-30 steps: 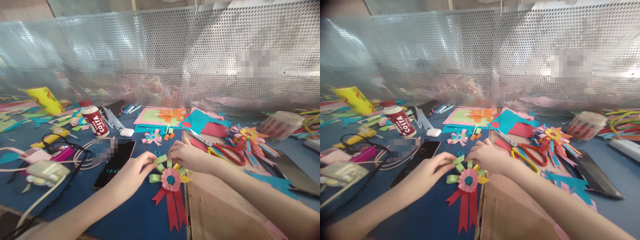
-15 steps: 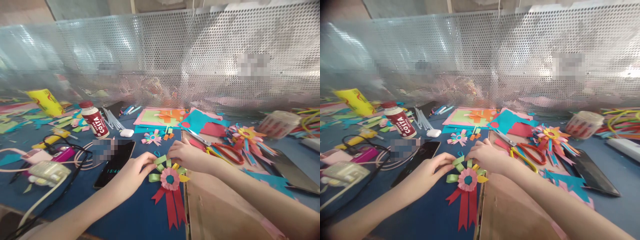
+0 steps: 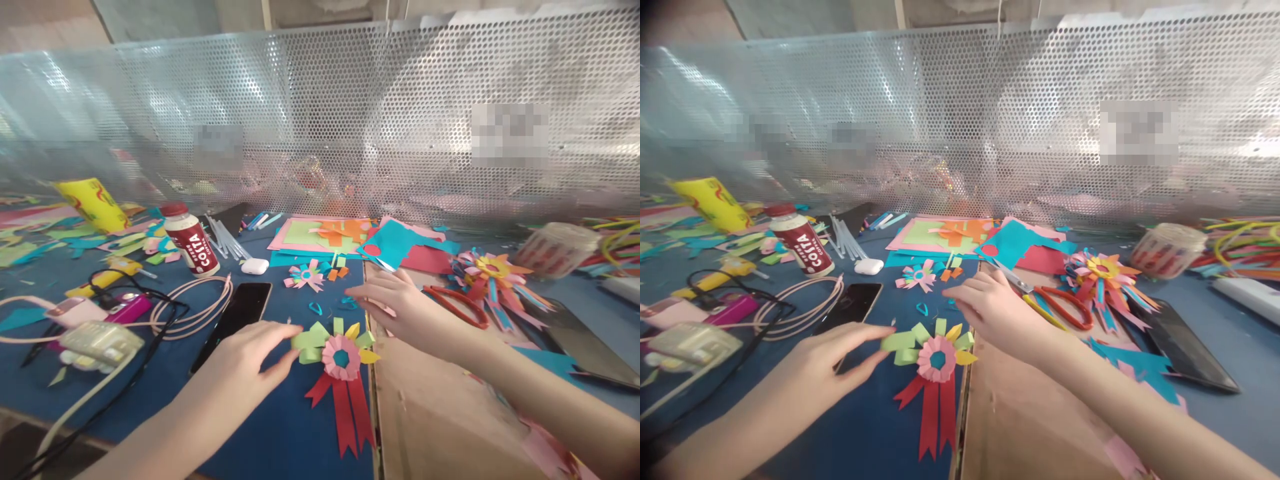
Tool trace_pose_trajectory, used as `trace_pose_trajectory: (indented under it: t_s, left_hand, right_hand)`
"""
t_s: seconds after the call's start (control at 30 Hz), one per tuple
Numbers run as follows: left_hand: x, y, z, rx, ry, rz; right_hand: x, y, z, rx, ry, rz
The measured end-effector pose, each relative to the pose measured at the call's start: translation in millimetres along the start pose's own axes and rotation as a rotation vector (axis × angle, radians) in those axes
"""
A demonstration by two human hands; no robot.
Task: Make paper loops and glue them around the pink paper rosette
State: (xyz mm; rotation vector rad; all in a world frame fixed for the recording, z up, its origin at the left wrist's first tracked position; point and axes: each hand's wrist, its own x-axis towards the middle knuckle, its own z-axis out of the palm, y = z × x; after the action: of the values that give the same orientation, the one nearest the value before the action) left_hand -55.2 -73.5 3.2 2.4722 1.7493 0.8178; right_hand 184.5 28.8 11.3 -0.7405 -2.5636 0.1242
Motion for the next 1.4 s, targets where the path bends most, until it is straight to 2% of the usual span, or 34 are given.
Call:
trace_pose_trajectory:
  t_s: [0.1, 0.23, 0.33, 0.47, 0.77, 0.93, 1.13, 1.4]
  left_hand:
    - [-13.1, 7.7, -3.0, 0.091, 0.109, 0.143]
    - [-21.5, 22.6, -4.6, 0.139, 0.079, 0.226]
    - [-22.8, 28.4, -2.4, 0.139, 0.066, 0.254]
    - [-22.9, 26.6, 1.3, 0.136, 0.052, 0.243]
    - [-21.6, 21.5, 10.0, 0.164, 0.018, 0.21]
    - [-19.1, 22.6, 11.5, 0.166, 0.006, 0.208]
    - [-20.2, 20.4, 13.5, 0.158, 0.003, 0.198]
    - [-20.4, 22.4, 19.6, 0.179, -0.01, 0.204]
  right_hand:
    - [-23.8, -13.0, -2.9, -0.005, 0.028, 0.021]
    - [-51.7, -33.3, 6.1, -0.14, 0.027, -0.077]
    - [-62.2, -44.9, 17.0, -0.231, 0.043, -0.11]
    - [-63.4, -52.6, 27.4, -0.223, 0.066, -0.129]
    - [-61.2, -51.2, 40.0, -0.242, -0.004, -0.113]
    - [-62.5, -52.6, 43.1, -0.226, -0.026, -0.105]
    - [-63.1, -51.3, 46.6, -0.202, 0.037, -0.093]
    - [-62.7, -50.3, 47.4, -0.171, 0.016, -0.08]
